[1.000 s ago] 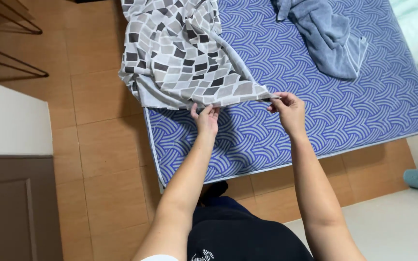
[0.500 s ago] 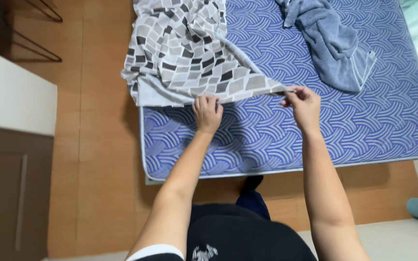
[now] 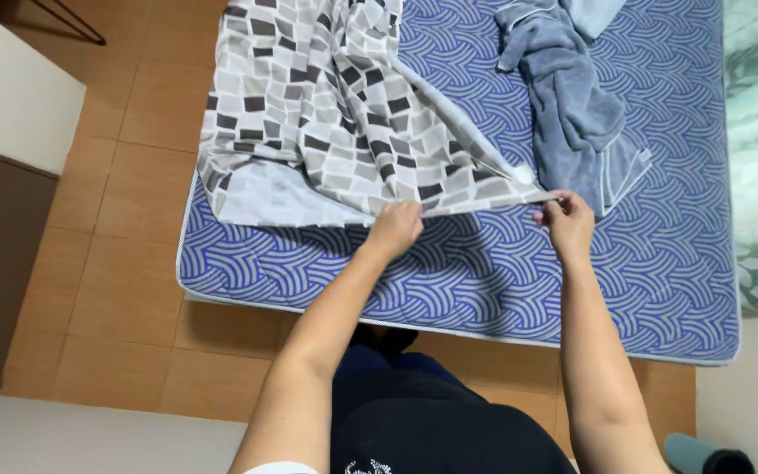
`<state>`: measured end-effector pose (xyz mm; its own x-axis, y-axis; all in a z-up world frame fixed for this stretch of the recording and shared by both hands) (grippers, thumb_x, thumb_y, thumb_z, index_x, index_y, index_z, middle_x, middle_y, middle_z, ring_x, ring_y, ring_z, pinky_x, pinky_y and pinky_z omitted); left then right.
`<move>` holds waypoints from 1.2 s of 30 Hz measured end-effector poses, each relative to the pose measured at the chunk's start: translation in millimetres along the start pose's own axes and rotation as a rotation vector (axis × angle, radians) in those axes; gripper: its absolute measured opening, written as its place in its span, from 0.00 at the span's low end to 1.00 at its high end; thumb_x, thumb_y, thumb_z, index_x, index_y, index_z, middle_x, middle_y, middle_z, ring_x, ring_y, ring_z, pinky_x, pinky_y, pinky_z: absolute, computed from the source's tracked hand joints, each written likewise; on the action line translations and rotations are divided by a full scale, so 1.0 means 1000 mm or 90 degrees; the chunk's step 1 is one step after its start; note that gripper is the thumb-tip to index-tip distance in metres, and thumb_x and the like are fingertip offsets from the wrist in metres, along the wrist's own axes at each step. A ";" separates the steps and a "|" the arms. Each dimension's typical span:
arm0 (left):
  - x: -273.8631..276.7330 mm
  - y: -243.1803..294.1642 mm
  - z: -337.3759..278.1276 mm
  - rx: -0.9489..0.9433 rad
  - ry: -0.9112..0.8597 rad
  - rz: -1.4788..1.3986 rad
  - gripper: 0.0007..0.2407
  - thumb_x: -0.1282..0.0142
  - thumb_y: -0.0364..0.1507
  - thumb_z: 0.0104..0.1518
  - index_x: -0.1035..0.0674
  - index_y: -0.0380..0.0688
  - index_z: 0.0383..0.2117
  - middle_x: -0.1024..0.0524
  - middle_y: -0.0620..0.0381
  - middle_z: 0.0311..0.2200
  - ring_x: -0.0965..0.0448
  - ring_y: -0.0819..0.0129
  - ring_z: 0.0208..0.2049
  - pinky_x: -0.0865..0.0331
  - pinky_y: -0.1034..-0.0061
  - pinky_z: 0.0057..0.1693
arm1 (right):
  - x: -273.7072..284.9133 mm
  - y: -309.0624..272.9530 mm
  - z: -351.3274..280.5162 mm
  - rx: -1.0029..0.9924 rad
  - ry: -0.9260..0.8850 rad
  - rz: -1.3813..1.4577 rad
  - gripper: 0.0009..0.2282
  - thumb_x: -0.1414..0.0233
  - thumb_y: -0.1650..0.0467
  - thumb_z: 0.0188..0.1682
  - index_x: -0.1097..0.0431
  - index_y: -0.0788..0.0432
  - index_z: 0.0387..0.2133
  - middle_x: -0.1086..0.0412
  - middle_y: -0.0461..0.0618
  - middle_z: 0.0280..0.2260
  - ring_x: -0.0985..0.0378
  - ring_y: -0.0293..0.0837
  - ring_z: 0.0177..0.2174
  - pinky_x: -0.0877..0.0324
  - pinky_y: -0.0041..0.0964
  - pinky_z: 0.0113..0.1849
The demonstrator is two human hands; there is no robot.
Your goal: The person folds a patterned sheet on a mattress, smoothing and aligning the fabric by hand. The folded sheet is then placed on a nearby shelf with other folded items.
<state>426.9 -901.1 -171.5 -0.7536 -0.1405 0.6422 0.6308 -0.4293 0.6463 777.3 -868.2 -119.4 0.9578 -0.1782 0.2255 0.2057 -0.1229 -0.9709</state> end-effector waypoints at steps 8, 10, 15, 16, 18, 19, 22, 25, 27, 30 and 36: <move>-0.081 0.042 -0.037 0.006 -0.111 -0.011 0.06 0.42 0.26 0.50 0.26 0.41 0.31 0.23 0.45 0.29 0.22 0.43 0.33 0.29 0.52 0.42 | 0.084 0.086 -0.011 -0.001 0.014 -0.127 0.05 0.48 0.76 0.56 0.28 0.67 0.42 0.25 0.51 0.30 0.20 0.39 0.28 0.27 0.31 0.30; -0.096 0.056 -0.028 0.019 -0.073 0.012 0.05 0.43 0.26 0.53 0.26 0.40 0.31 0.23 0.44 0.30 0.22 0.41 0.34 0.29 0.52 0.42 | 0.107 0.110 0.001 0.022 0.008 -0.129 0.06 0.48 0.77 0.55 0.28 0.66 0.43 0.25 0.51 0.30 0.20 0.39 0.29 0.26 0.31 0.31; -0.180 0.075 -0.054 0.037 -0.068 0.100 0.05 0.44 0.26 0.52 0.26 0.40 0.30 0.23 0.44 0.27 0.21 0.44 0.34 0.31 0.51 0.45 | 0.161 0.148 0.015 0.037 -0.069 -0.181 0.06 0.47 0.76 0.53 0.27 0.66 0.42 0.24 0.50 0.31 0.19 0.40 0.29 0.30 0.33 0.30; -0.202 0.082 -0.058 0.042 -0.073 0.128 0.04 0.44 0.26 0.53 0.26 0.41 0.30 0.22 0.44 0.27 0.21 0.45 0.34 0.31 0.51 0.47 | 0.176 0.155 0.023 0.068 -0.094 -0.208 0.06 0.46 0.76 0.52 0.26 0.66 0.41 0.24 0.50 0.30 0.19 0.40 0.29 0.32 0.34 0.29; -0.238 0.107 -0.073 0.061 -0.064 0.143 0.04 0.44 0.26 0.52 0.25 0.41 0.30 0.22 0.45 0.27 0.21 0.46 0.35 0.31 0.52 0.48 | 0.212 0.188 0.025 0.068 -0.129 -0.223 0.06 0.45 0.75 0.52 0.26 0.65 0.40 0.24 0.51 0.30 0.19 0.41 0.29 0.30 0.35 0.30; -0.255 0.121 -0.081 0.065 -0.064 0.159 0.04 0.44 0.26 0.51 0.25 0.41 0.30 0.21 0.45 0.28 0.21 0.46 0.36 0.32 0.54 0.49 | 0.229 0.204 0.024 0.066 -0.149 -0.229 0.05 0.44 0.74 0.52 0.25 0.64 0.38 0.23 0.52 0.29 0.18 0.41 0.29 0.28 0.36 0.32; -0.319 0.149 -0.105 0.152 -0.136 0.229 0.05 0.43 0.28 0.54 0.24 0.41 0.32 0.21 0.44 0.30 0.21 0.48 0.38 0.33 0.56 0.53 | 0.291 0.262 0.020 0.122 -0.187 -0.449 0.07 0.42 0.73 0.48 0.23 0.61 0.38 0.23 0.58 0.27 0.19 0.50 0.28 0.28 0.42 0.33; -0.378 0.184 -0.149 0.182 -0.190 0.222 0.09 0.43 0.29 0.51 0.24 0.40 0.35 0.20 0.46 0.30 0.21 0.49 0.39 0.36 0.56 0.57 | 0.337 0.301 -0.003 0.076 -0.215 -0.471 0.06 0.42 0.70 0.48 0.22 0.58 0.36 0.23 0.58 0.30 0.19 0.53 0.30 0.27 0.44 0.35; -0.402 0.201 -0.161 0.189 -0.167 0.215 0.08 0.44 0.28 0.51 0.24 0.40 0.35 0.20 0.48 0.31 0.21 0.51 0.40 0.36 0.55 0.58 | 0.359 0.334 -0.017 0.080 -0.192 -0.470 0.07 0.41 0.70 0.47 0.22 0.59 0.36 0.23 0.58 0.31 0.19 0.54 0.31 0.27 0.44 0.35; -0.413 0.234 -0.181 0.216 -0.144 0.218 0.06 0.45 0.27 0.54 0.24 0.42 0.34 0.21 0.50 0.31 0.21 0.53 0.40 0.37 0.54 0.58 | 0.384 0.363 -0.041 0.064 -0.164 -0.455 0.07 0.40 0.69 0.46 0.23 0.59 0.36 0.23 0.58 0.32 0.20 0.55 0.33 0.27 0.45 0.37; -0.410 0.254 -0.190 0.168 -0.136 0.235 0.03 0.47 0.26 0.55 0.24 0.44 0.33 0.22 0.52 0.29 0.21 0.53 0.38 0.36 0.55 0.58 | 0.399 0.372 -0.054 0.180 -0.087 -0.441 0.08 0.41 0.71 0.46 0.25 0.61 0.37 0.25 0.59 0.33 0.22 0.57 0.35 0.28 0.47 0.39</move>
<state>861.2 -1122.2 -349.0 -0.4339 -0.0421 0.9000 0.8943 -0.1419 0.4245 1225.2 -1037.5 -386.1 0.6037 -0.0269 0.7968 0.7949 0.0962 -0.5990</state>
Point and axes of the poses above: each hand's wrist, its own z-axis towards the middle knuckle, its own x-axis out of the back of the hand, y = z × x, the point moved 2 cm from there along z, towards the middle knuckle
